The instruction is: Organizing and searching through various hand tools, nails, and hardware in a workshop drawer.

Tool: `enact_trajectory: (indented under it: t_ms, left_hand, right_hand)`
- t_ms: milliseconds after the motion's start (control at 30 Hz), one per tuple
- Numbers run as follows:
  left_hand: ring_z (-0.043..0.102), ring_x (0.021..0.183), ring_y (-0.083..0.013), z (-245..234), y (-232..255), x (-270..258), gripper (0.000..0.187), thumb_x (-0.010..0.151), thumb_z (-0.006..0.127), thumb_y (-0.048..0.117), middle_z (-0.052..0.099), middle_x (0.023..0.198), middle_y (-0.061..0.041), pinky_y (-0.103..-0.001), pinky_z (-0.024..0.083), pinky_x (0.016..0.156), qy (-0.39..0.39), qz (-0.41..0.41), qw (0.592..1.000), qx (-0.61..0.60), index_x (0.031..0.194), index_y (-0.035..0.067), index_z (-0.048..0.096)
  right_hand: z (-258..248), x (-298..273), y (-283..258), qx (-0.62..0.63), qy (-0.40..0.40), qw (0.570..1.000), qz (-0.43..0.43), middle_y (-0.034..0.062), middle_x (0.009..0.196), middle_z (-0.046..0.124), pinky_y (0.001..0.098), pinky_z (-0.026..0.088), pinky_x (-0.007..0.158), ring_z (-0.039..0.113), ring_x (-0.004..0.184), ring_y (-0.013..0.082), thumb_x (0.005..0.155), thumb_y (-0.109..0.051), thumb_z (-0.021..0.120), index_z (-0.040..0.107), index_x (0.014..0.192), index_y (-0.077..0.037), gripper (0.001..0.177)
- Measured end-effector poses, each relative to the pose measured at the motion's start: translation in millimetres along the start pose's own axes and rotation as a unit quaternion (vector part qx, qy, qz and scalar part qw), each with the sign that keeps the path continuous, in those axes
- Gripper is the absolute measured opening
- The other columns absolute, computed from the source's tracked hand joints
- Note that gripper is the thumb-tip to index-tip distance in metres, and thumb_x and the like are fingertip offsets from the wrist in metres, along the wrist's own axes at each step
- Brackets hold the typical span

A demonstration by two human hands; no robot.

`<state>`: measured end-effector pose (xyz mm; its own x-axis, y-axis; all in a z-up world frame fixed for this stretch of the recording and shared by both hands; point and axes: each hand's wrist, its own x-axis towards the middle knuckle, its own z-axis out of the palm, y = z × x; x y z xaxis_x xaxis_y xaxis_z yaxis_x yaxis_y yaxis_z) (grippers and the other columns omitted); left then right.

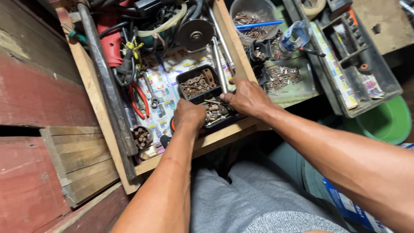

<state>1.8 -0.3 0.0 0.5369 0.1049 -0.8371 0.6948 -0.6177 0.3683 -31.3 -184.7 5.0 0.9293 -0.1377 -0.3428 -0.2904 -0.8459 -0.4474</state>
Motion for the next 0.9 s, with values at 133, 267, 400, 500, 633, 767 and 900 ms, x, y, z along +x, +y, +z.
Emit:
enact_trajectory:
  t_ms: [133, 267, 400, 500, 633, 767, 900]
  left_hand:
    - [0.061, 0.124, -0.0382, 8, -4, 14, 0.065, 0.081, 0.071, 0.023, 0.062, 0.134, -0.022, -0.044, 0.050, 0.104, 0.070, 0.057, 0.994, 0.060, 0.138, 0.002, 0.050]
    - [0.058, 0.132, -0.0386, 10, -4, 24, 0.066, 0.082, 0.067, 0.023, 0.060, 0.139, -0.023, -0.044, 0.045, 0.112, 0.033, 0.057, 0.996, 0.055, 0.142, 0.003, 0.048]
    - [0.059, 0.130, -0.0418, 3, -11, 32, 0.056, 0.085, 0.059, 0.014, 0.061, 0.139, -0.026, -0.045, 0.045, 0.111, 0.044, 0.073, 0.996, 0.033, 0.138, -0.002, 0.053]
    - [0.061, 0.126, -0.0384, -5, -10, 31, 0.050, 0.086, 0.057, 0.012, 0.064, 0.134, -0.023, -0.042, 0.047, 0.108, 0.018, 0.084, 0.996, 0.005, 0.135, 0.002, 0.058]
    - [0.069, 0.116, -0.0361, -7, -14, 35, 0.060, 0.078, 0.051, -0.005, 0.066, 0.131, -0.025, -0.040, 0.058, 0.095, -0.009, 0.056, 0.998, -0.042, 0.138, -0.004, 0.054]
    - [0.069, 0.112, -0.0336, -20, -9, 14, 0.063, 0.082, 0.046, -0.002, 0.064, 0.134, -0.018, -0.042, 0.060, 0.087, -0.034, 0.066, 0.996, -0.054, 0.144, 0.005, 0.053]
    - [0.059, 0.118, -0.0336, -15, -24, 39, 0.076, 0.075, 0.052, -0.008, 0.063, 0.133, -0.020, -0.038, 0.045, 0.098, -0.010, 0.186, 0.981, -0.059, 0.149, 0.009, 0.050]
  right_hand:
    - [-16, 3, -25, -0.066, -0.051, 0.996, 0.044, 0.0293, 0.103, 0.070, 0.0564, 0.051, 0.091, 0.067, 0.102, 0.0466, 0.085, -0.041, 0.072, 0.071, 0.115, -0.002, 0.049]
    - [0, 15, 0, -0.102, -0.015, 0.993, 0.048, 0.0345, 0.093, 0.071, 0.0603, 0.054, 0.085, 0.070, 0.090, 0.0514, 0.091, -0.019, 0.059, 0.071, 0.101, 0.005, 0.029]
    - [-6, 0, -8, -0.043, 0.070, 0.996, -0.016, 0.0335, 0.088, 0.069, 0.0620, 0.053, 0.077, 0.069, 0.082, 0.0528, 0.087, -0.014, 0.056, 0.064, 0.118, 0.006, 0.038]
    - [-13, -11, -37, -0.016, -0.058, 0.990, 0.125, 0.0262, 0.098, 0.074, 0.0550, 0.058, 0.082, 0.076, 0.091, 0.0441, 0.096, -0.025, 0.054, 0.068, 0.124, -0.004, 0.038]
    - [43, 12, 19, 0.061, -0.030, 0.995, 0.076, 0.0304, 0.115, 0.069, 0.0493, 0.049, 0.100, 0.066, 0.113, 0.0450, 0.099, -0.033, 0.062, 0.066, 0.130, 0.001, 0.047]
    - [53, 29, 41, 0.189, -0.049, 0.976, 0.101, 0.0204, 0.123, 0.069, 0.0411, 0.050, 0.101, 0.067, 0.116, 0.0324, 0.094, -0.037, 0.068, 0.054, 0.140, 0.000, 0.060]
    - [-11, -7, -12, 0.473, -0.163, 0.837, 0.222, 0.0129, 0.114, 0.069, 0.0460, 0.059, 0.075, 0.070, 0.093, 0.0255, 0.100, -0.042, 0.057, 0.055, 0.139, -0.003, 0.055]
